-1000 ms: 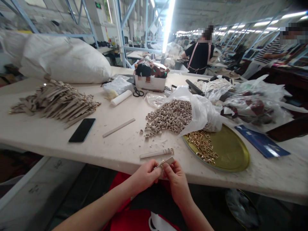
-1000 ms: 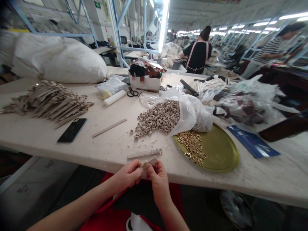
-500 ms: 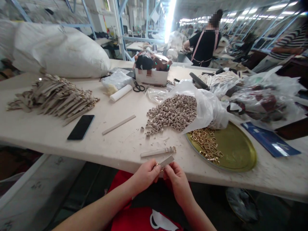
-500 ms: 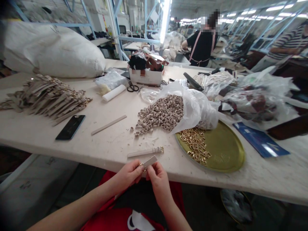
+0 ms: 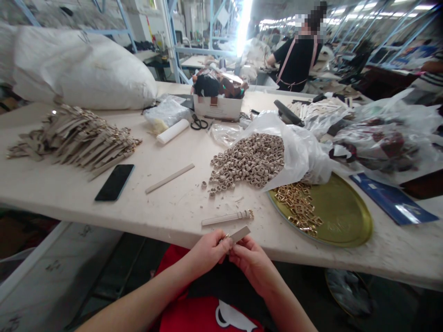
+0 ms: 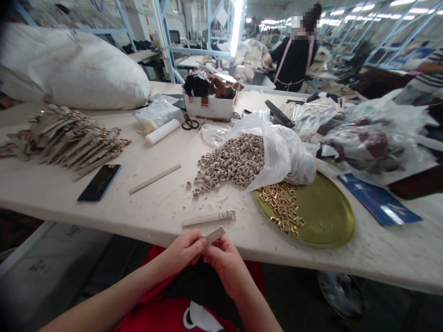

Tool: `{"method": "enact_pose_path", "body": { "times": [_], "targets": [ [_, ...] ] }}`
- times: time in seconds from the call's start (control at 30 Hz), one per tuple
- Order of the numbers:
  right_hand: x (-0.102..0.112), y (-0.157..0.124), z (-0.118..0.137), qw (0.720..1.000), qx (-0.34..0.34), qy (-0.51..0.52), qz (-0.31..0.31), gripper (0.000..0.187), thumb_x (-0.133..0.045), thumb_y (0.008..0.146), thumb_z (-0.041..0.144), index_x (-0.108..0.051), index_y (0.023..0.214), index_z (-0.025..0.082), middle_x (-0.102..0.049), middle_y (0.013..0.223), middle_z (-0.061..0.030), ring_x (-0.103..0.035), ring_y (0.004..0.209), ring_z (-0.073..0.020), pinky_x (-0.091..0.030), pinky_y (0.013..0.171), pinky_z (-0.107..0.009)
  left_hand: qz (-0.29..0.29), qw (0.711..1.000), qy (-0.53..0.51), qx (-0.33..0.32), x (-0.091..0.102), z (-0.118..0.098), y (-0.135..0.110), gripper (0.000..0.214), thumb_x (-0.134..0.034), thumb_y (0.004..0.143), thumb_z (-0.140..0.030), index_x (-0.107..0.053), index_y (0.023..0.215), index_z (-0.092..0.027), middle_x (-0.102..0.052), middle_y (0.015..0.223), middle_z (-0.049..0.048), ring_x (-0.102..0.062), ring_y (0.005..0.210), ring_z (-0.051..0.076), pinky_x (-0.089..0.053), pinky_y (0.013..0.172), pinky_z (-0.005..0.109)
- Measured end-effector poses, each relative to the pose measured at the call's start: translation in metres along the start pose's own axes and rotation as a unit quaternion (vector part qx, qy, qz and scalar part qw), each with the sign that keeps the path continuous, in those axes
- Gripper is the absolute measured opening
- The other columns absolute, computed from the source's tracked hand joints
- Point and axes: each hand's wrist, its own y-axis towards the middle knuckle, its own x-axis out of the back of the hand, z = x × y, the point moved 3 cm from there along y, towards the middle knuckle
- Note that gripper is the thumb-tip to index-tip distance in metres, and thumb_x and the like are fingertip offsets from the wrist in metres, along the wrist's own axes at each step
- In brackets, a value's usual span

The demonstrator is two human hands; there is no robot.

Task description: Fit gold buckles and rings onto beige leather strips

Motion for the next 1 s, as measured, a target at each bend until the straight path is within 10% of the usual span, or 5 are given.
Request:
{"method": "enact_pose_path", "body": {
  "times": [0.47,0.63,0.83,1.0],
  "targets": [
    [-0.004,-0.008,-0.007,0.993,-0.025,0.106,-0.044,0.023,-0.068,0.062,0.013,-0.057,0.081,0.019,-0.059,0.070,0.0031,-0.053,0.059,-0.0071,-0.045,0.059,-0.019,0.000,0.992,-0.124,0.016,-0.008,-0.002,-0.008,0.022,-0.046,0.079,-0.037,-0.042,0.070,-0.017,-0.035,0.048,-0.0090,-0.030,0.042,0.006,-0.025,0.042,0.018],
    [-0.003,-0.012,-0.007,0.992,0.080,-0.071,-0.061,0.018,-0.064,0.069,0.023,-0.055,0.084,0.021,-0.056,0.070,0.0038,-0.050,0.061,-0.0092,-0.042,0.060,-0.022,-0.020,0.993,-0.110,0.032,-0.007,-0.002,-0.011,0.018,-0.045,0.076,-0.029,-0.041,0.064,-0.017,-0.037,0.047,-0.0085,-0.030,0.040,0.005,-0.024,0.040,0.017],
    [0.007,-0.016,0.007,0.845,0.275,-0.434,-0.146,0.012,-0.060,0.072,0.028,-0.053,0.065,0.020,-0.051,0.063,0.0018,-0.046,0.061,-0.0133,-0.035,0.058,-0.025,-0.016,0.999,-0.035,0.033,-0.007,-0.009,-0.018,0.016,-0.041,0.078,-0.030,-0.042,0.068,-0.018,-0.051,0.054,-0.0050,-0.043,0.040,0.007,-0.031,0.039,0.017],
    [0.007,0.002,0.013,0.921,0.140,-0.356,-0.071,0.022,-0.062,0.070,0.037,-0.049,0.068,0.020,-0.050,0.057,0.0034,-0.045,0.053,-0.0126,-0.035,0.052,-0.024,-0.011,1.000,0.025,-0.003,0.006,-0.017,-0.013,0.029,-0.050,0.076,-0.043,-0.044,0.065,-0.017,-0.047,0.048,-0.0056,-0.040,0.045,0.008,-0.027,0.042,0.018]
  ]
}}
